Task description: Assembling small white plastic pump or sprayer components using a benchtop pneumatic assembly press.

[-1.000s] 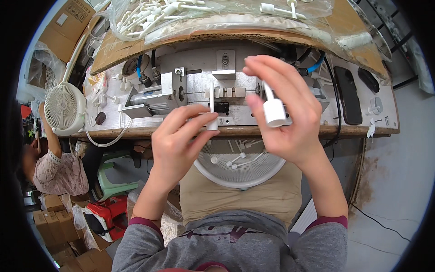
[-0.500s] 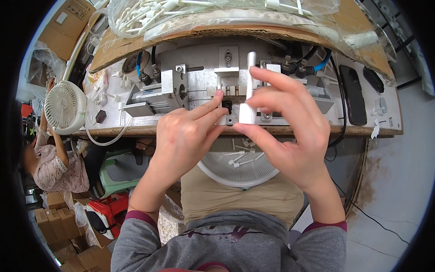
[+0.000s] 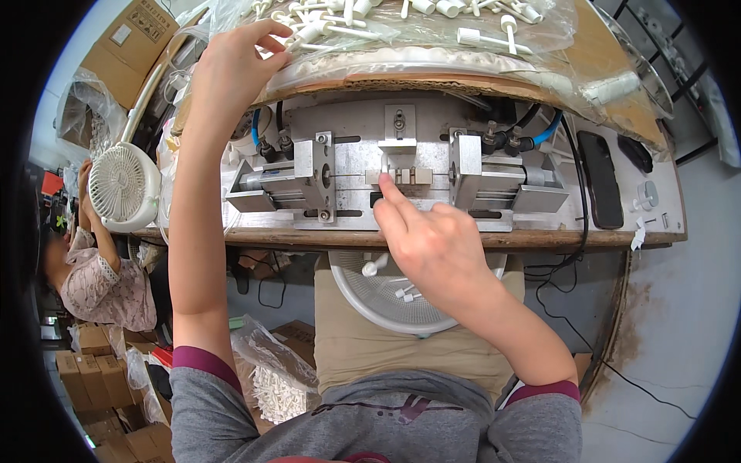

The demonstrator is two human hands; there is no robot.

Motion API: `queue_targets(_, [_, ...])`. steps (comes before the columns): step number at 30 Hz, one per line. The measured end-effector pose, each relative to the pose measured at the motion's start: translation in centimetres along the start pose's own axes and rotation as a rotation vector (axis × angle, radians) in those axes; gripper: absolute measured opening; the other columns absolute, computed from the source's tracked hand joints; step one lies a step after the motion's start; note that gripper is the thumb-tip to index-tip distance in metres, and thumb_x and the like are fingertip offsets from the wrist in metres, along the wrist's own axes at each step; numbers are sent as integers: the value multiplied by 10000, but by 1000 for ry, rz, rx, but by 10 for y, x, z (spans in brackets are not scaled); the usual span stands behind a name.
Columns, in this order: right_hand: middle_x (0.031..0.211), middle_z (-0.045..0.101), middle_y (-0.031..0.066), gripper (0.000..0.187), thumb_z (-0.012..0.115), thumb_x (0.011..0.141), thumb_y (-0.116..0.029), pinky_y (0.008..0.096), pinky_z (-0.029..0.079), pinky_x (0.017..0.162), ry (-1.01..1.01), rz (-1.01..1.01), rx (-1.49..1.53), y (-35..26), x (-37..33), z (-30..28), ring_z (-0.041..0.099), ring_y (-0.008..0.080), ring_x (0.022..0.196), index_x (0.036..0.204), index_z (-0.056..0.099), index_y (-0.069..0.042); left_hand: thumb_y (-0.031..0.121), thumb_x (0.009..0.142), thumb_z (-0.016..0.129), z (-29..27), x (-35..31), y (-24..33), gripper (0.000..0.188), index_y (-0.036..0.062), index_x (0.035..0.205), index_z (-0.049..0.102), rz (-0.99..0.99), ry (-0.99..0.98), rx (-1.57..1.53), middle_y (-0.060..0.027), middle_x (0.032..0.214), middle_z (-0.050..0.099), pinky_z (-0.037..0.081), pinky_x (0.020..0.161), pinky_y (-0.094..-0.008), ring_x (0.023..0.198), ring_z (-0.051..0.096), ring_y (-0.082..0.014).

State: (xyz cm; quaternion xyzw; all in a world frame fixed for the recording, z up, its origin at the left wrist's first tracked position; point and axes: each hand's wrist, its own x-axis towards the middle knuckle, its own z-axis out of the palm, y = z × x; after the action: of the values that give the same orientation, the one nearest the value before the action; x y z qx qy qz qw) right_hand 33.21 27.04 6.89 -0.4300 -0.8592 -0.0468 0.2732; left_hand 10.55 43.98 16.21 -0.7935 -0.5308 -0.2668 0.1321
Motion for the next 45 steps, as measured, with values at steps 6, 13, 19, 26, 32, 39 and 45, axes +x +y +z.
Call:
queue_targets(6, [1198,700,135,312,797,734,-122,313,502,564,-131,59,-25,-1,5,-6,600,240,562,972,609,-49,107,808,727,-13,-9,4,272,114,1079,745,47,166,-198,-15,927,744,550,704,-280,822,709,-119])
queue_targets(13, [817,713,122,271,754,827,-250,407,536,629,-53,48,286,19,71,-24,690,310,693,949,615,-52,41,727,826,-65,-77,6,415,63,1134,746,183,402,-160,-84,1202,710,549,926,-321,1055,698,-205])
queue_targets(19, [996,688,249,282,657,840,-186,425,518,872,301,43,165,47,228,15,656,368,993,1056,682,-7,-4,686,819,-54,-128,52,425,16,1104,744,146,262,-545,-204,1326,623,552,931,-371,1101,682,-286])
queue_targets(26, [1410,542,113,672,636,734,-496,569,373,1047,-341,232,-11,21,321,70,534,352,1262,1342,582,-216,7,661,832,-44,-160,87,394,30,1048,763,167,102,-731,-218,1359,583,567,877,-360,987,697,-268])
queue_targets(32, [1270,614,106,508,583,860,-443,419,460,1000,-304,-92,-92,75,291,72,596,314,1184,1310,602,-207,40,684,823,-29,-174,81,383,38,1059,748,168,-12,-746,-179,1349,603,557,851,-353,1001,683,-242])
queue_targets(39, [1212,666,192,379,600,892,-257,427,480,974,-467,-6,19,93,256,-10,623,391,1097,1149,665,14,48,745,794,-4,-175,91,362,29,1101,728,152,-6,-726,-164,1359,588,521,919,-385,1119,633,-292])
queue_targets(45, [1166,686,148,347,541,945,-236,399,450,1009,190,-82,379,53,162,-55,624,303,1109,1188,658,-17,55,755,787,-2,-175,97,362,28,1110,722,139,-14,-737,-166,1346,589,522,918,-394,1121,630,-307])
